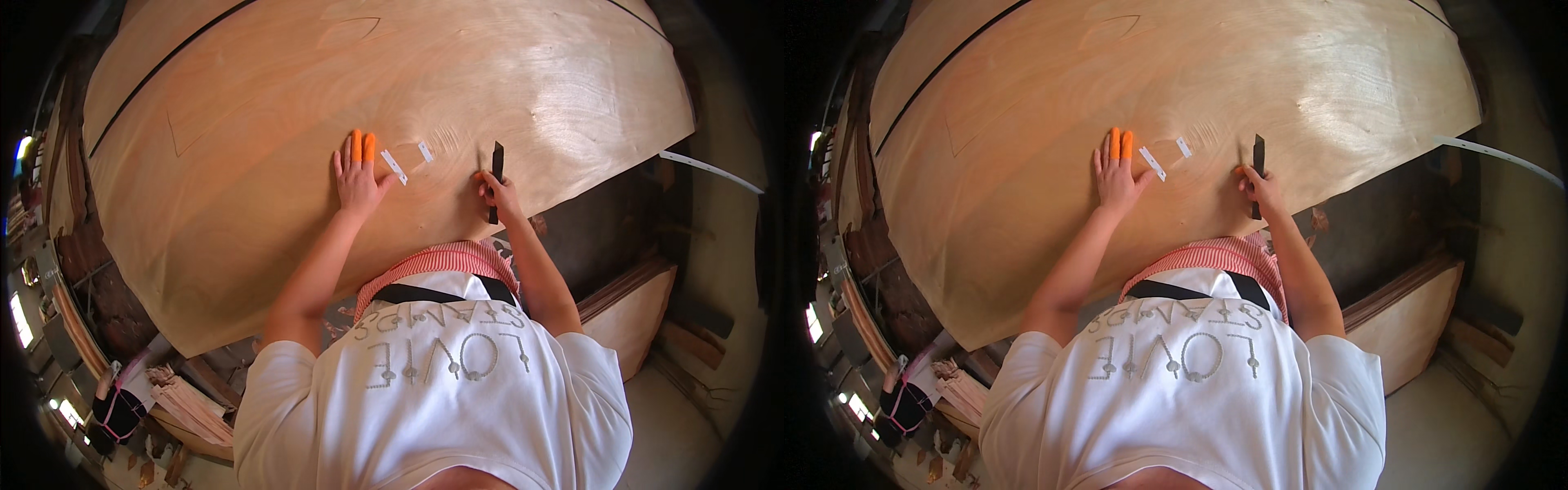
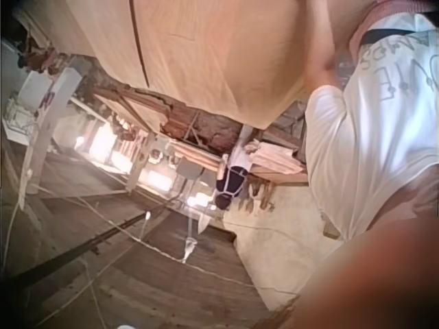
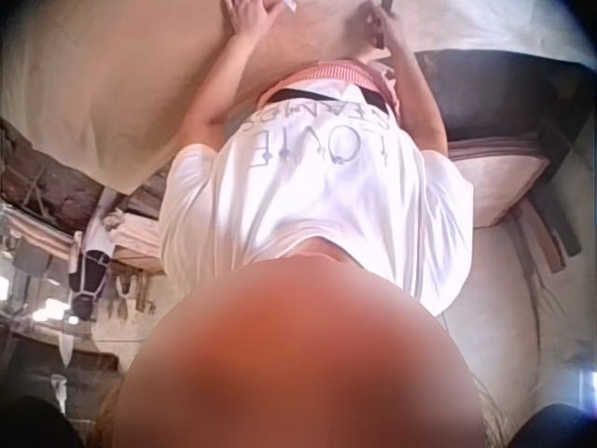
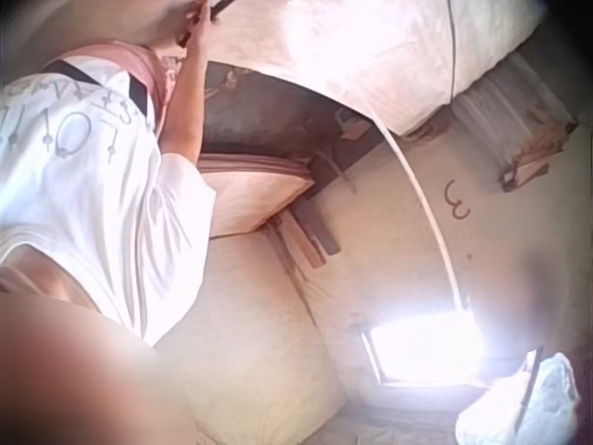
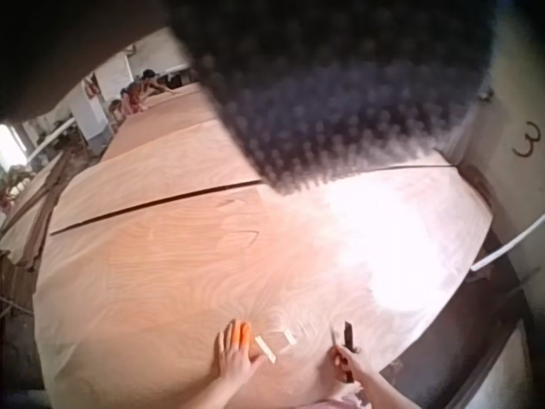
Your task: The person uses a utility knife and a flexible ruler to cut thin wood veneer sheets along curved lines. They repeatedly score the veneer, snap off cut sections, and stack the pieces. The process is repeated on multiple veneer sheets throughout the clip.
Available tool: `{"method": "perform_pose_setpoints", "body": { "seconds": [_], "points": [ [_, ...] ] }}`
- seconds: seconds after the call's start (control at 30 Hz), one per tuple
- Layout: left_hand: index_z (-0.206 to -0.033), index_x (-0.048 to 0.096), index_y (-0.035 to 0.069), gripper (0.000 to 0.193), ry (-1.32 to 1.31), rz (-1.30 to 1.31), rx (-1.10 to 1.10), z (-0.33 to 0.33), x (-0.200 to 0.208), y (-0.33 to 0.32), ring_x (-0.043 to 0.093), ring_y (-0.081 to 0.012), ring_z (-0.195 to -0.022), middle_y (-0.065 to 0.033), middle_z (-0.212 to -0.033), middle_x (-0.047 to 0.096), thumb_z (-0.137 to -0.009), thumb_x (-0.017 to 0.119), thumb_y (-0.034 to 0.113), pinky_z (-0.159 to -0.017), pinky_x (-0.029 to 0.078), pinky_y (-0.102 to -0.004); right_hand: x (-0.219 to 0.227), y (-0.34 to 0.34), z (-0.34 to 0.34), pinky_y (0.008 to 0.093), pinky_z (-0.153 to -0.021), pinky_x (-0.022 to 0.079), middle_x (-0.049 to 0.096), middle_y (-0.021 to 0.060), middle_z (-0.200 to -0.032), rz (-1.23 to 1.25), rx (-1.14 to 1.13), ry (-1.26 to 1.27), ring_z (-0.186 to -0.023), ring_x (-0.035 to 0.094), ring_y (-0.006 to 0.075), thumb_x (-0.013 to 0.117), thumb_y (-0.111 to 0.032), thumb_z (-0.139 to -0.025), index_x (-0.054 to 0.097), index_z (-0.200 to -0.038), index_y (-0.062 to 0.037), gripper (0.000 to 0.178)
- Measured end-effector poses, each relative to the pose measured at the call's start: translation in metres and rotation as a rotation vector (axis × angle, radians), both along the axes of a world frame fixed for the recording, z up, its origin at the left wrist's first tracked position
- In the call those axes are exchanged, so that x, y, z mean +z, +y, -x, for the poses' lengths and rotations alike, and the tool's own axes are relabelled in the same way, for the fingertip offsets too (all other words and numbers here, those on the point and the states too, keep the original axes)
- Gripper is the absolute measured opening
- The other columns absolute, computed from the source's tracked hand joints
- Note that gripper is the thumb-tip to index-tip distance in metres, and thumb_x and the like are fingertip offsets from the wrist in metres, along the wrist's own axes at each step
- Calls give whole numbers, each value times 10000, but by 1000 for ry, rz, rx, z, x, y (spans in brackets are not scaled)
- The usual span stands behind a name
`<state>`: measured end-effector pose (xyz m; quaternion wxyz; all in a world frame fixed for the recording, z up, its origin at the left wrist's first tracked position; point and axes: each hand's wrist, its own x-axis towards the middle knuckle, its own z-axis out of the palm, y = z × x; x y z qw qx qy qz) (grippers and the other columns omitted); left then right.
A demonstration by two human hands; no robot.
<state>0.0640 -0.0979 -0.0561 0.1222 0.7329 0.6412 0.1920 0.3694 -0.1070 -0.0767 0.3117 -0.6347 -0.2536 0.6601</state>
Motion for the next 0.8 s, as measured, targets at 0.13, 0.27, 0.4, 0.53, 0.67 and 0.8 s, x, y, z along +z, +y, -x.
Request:
{"method": "perform_pose_setpoints", "body": {
  "seconds": [0.13,0.27,0.4,0.53,0.67,0.8],
  "points": [
    [-1305,296,43,726,15,-51,168,-9,-6,16,229,-305,-1266,-182,-1358,261,-759,580,427,-1008,153,-492,-2,-2,-1,195,-359,231,543,19,-555,-17,-2,-1,-381,338,45,522,-238,-860,595,-810,-35,221],
    [-1298,304,41,702,65,-126,283,-6,-30,24,233,-300,-1264,-191,-1355,263,-771,571,419,-1009,155,-492,-2,-3,-1,193,-360,238,548,22,-557,-11,-4,21,-386,344,43,518,-232,-862,589,-801,-36,217],
    [-1305,297,58,804,-21,-125,221,-8,-30,18,237,-307,-1261,-177,-1359,250,-686,645,435,-1005,159,-512,-2,-2,-4,196,-358,241,548,21,-557,-12,-5,25,-388,349,45,516,-234,-863,590,-804,-37,219],
    [-1319,267,72,925,9,-11,26,-28,-8,-9,248,-328,-1247,-186,-1360,236,-601,705,455,-1000,151,-536,0,-1,-5,198,-355,230,534,13,-552,3,2,15,-385,345,47,517,-238,-861,605,-824,-42,218],
    [-1330,243,70,932,-12,54,-31,-39,-4,-21,236,-334,-1252,-189,-1371,208,-612,700,449,-1001,160,-535,0,4,1,203,-357,242,522,0,-555,-32,21,-29,-387,348,51,531,-256,-849,608,-817,-58,214],
    [-1328,238,55,844,-125,17,75,-14,-5,-40,212,-357,-1258,-208,-1373,186,-684,663,398,-992,173,-540,3,-2,11,204,-370,272,498,-29,-561,-128,77,-292,-412,373,41,581,-276,-813,611,-763,-75,209]
  ]
}}
